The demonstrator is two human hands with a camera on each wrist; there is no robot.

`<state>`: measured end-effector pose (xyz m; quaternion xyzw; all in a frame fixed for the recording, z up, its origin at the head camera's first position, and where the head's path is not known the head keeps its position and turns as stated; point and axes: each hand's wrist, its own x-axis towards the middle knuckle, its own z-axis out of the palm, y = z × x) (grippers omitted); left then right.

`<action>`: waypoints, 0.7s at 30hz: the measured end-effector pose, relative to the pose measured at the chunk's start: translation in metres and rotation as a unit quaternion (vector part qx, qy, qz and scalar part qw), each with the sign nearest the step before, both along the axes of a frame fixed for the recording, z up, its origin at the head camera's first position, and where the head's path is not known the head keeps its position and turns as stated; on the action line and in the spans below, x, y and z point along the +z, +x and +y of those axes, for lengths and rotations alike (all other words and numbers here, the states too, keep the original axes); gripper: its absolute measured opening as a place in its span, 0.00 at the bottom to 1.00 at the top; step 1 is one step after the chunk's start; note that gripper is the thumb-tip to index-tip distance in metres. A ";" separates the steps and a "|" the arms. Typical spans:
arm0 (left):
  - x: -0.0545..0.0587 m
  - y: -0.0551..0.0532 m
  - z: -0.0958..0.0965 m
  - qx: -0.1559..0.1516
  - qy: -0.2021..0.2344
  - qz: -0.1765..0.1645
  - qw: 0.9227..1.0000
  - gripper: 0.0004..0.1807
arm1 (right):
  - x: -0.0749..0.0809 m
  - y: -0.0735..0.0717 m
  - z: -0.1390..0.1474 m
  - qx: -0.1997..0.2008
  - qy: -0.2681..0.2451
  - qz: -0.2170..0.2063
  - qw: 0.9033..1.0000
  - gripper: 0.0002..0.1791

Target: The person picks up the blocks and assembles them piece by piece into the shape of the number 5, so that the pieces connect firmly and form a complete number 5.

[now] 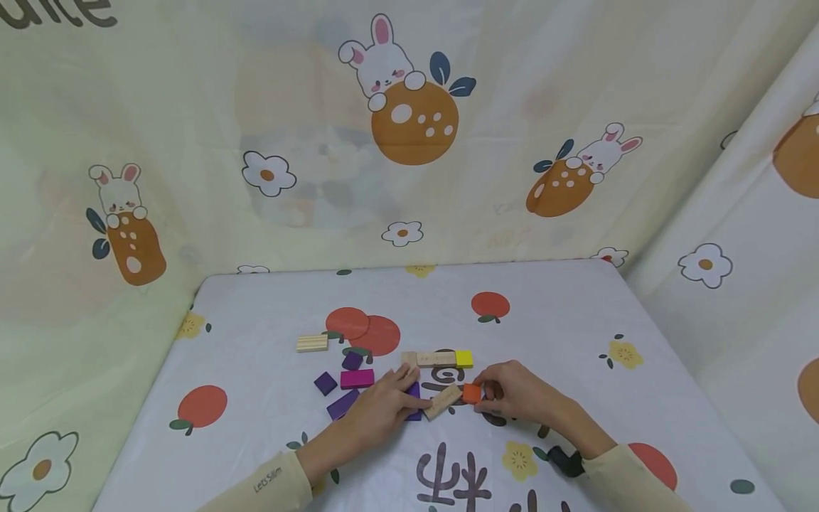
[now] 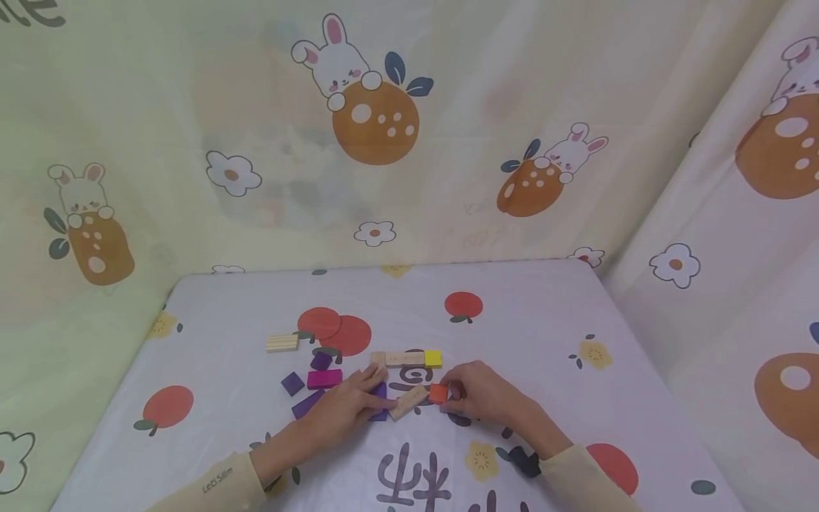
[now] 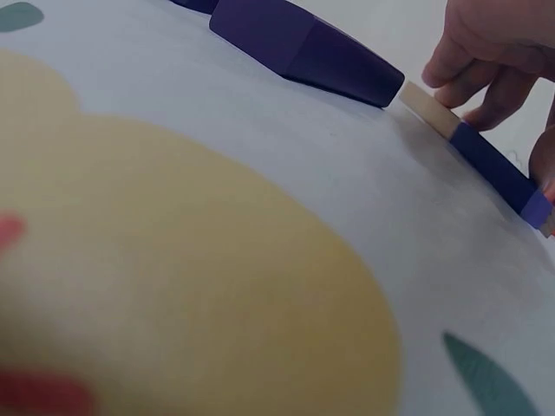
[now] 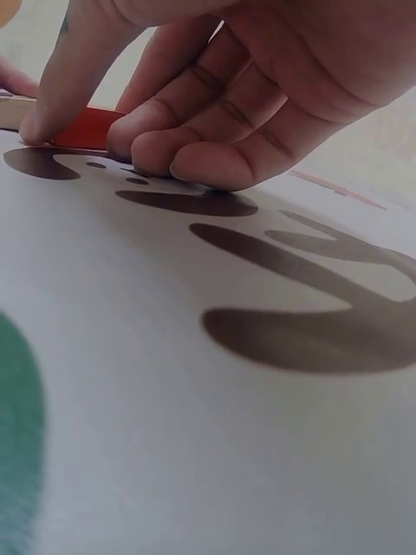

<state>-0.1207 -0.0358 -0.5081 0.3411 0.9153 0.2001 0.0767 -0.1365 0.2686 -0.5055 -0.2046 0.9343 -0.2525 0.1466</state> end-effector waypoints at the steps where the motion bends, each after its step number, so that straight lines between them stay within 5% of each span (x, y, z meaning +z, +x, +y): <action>1: 0.000 0.000 0.000 0.000 0.000 0.000 1.000 0.16 | 0.000 0.000 0.000 -0.001 0.000 0.000 1.000 0.23; 21: -0.001 0.000 0.000 0.002 -0.001 0.006 1.000 0.16 | 0.002 0.001 -0.001 0.002 -0.011 0.004 1.000 0.22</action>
